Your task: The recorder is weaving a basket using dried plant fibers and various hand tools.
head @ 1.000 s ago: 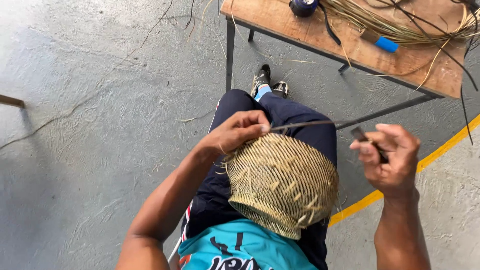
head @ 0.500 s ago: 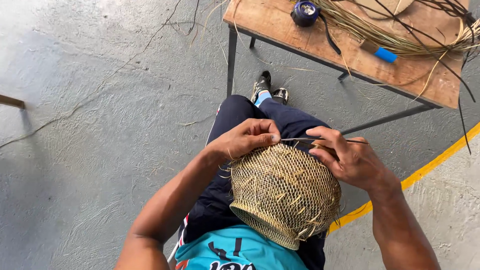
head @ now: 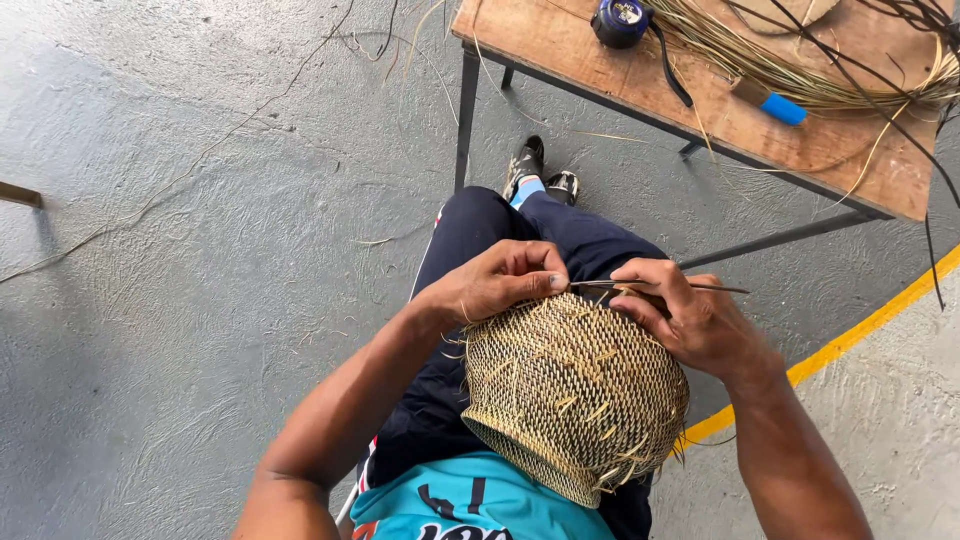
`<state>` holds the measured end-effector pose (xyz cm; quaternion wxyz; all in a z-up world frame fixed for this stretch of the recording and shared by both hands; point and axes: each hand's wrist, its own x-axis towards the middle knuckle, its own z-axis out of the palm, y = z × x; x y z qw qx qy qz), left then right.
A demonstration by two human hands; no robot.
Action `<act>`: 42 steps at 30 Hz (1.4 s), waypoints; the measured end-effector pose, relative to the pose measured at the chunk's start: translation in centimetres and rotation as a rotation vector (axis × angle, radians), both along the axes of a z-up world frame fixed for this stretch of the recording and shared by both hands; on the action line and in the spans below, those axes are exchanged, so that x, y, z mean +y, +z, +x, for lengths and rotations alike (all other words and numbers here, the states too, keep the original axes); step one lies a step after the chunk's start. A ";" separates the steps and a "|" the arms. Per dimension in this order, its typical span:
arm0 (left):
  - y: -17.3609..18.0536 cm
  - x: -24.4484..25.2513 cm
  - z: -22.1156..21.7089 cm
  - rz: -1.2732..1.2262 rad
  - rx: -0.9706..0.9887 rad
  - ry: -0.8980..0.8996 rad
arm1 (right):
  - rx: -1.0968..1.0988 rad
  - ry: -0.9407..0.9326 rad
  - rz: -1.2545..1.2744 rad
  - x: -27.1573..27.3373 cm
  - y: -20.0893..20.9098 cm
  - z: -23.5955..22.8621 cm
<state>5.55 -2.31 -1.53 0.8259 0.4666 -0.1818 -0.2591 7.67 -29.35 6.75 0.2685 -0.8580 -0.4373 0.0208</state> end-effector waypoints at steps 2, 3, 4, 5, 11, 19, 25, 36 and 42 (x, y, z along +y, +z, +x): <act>-0.3 0.0 -0.1 -0.011 -0.010 0.010 | -0.016 -0.003 0.019 -0.3 -0.6 -0.3; -0.3 0.0 -0.2 -0.002 -0.016 0.011 | -0.031 -0.030 0.037 -0.4 -0.9 -0.4; -0.2 -0.1 -0.2 0.008 -0.022 0.012 | -0.046 -0.056 0.056 -0.6 -1.2 -0.6; 0.0 0.0 -0.3 0.008 -0.023 0.011 | -0.048 -0.058 0.055 -0.8 -1.5 -0.7; 0.4 -0.1 -0.4 0.034 -0.038 -0.006 | 0.018 -0.088 0.179 -2.1 -2.0 -1.7; 0.1 0.2 -0.6 0.026 -0.032 -0.012 | 0.069 -0.212 0.243 -3.5 -1.7 -2.6; -3.4 3.3 -0.2 -0.083 0.153 0.123 | 0.047 -0.435 0.810 -15.2 -0.3 -2.5; 0.4 -0.2 -0.3 0.009 -0.025 -0.026 | -0.087 -0.114 -0.085 -0.3 4.0 -2.5; -0.1 -0.2 -0.1 0.051 -0.038 0.011 | -0.013 -0.035 -0.023 0.0 2.7 -1.1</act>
